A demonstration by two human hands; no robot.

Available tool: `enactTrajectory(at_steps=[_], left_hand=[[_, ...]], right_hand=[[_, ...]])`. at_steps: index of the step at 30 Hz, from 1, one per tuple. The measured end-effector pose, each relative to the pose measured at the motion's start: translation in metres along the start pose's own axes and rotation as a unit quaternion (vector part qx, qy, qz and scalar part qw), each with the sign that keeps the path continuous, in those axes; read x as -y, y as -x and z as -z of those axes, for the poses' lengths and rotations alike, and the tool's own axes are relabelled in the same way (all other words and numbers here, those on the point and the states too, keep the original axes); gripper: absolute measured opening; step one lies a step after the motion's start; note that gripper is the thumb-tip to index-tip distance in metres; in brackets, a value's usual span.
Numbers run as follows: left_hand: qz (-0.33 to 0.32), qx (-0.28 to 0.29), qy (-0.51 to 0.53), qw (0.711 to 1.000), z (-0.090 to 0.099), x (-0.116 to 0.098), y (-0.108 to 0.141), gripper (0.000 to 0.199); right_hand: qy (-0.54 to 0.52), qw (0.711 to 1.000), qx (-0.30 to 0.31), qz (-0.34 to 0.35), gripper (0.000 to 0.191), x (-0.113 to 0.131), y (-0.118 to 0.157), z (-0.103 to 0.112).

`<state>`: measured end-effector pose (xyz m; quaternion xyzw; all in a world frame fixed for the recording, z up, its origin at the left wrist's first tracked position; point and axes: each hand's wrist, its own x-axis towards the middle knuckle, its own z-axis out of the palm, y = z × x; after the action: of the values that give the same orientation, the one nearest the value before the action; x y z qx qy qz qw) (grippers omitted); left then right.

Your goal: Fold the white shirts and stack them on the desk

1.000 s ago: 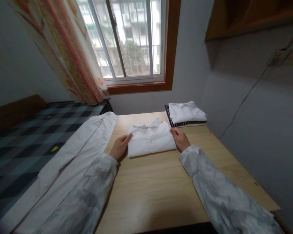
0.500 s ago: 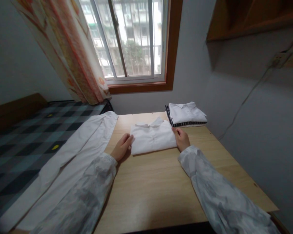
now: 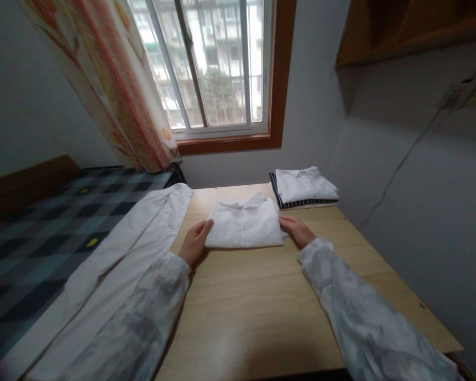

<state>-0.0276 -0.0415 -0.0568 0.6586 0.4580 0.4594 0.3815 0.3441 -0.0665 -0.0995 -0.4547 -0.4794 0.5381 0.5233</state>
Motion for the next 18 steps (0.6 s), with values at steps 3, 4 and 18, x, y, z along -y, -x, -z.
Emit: enactTrajectory(at_steps=[3, 4, 18], left_hand=[[0.041, 0.009, 0.029, 0.999, -0.001, -0.002, -0.001, 0.067], [0.059, 0.01, 0.046, 0.997, -0.001, -0.001, -0.002, 0.067], [0.1, 0.056, 0.165, 0.98, 0.0, 0.001, -0.007, 0.055]], right_hand=[[-0.044, 0.998, 0.021, -0.033, 0.039, 0.005, -0.002, 0.005], [-0.047, 0.998, 0.027, -0.038, 0.04, 0.007, -0.002, 0.005], [-0.048, 0.998, 0.017, -0.046, 0.042, 0.012, 0.001, -0.002]])
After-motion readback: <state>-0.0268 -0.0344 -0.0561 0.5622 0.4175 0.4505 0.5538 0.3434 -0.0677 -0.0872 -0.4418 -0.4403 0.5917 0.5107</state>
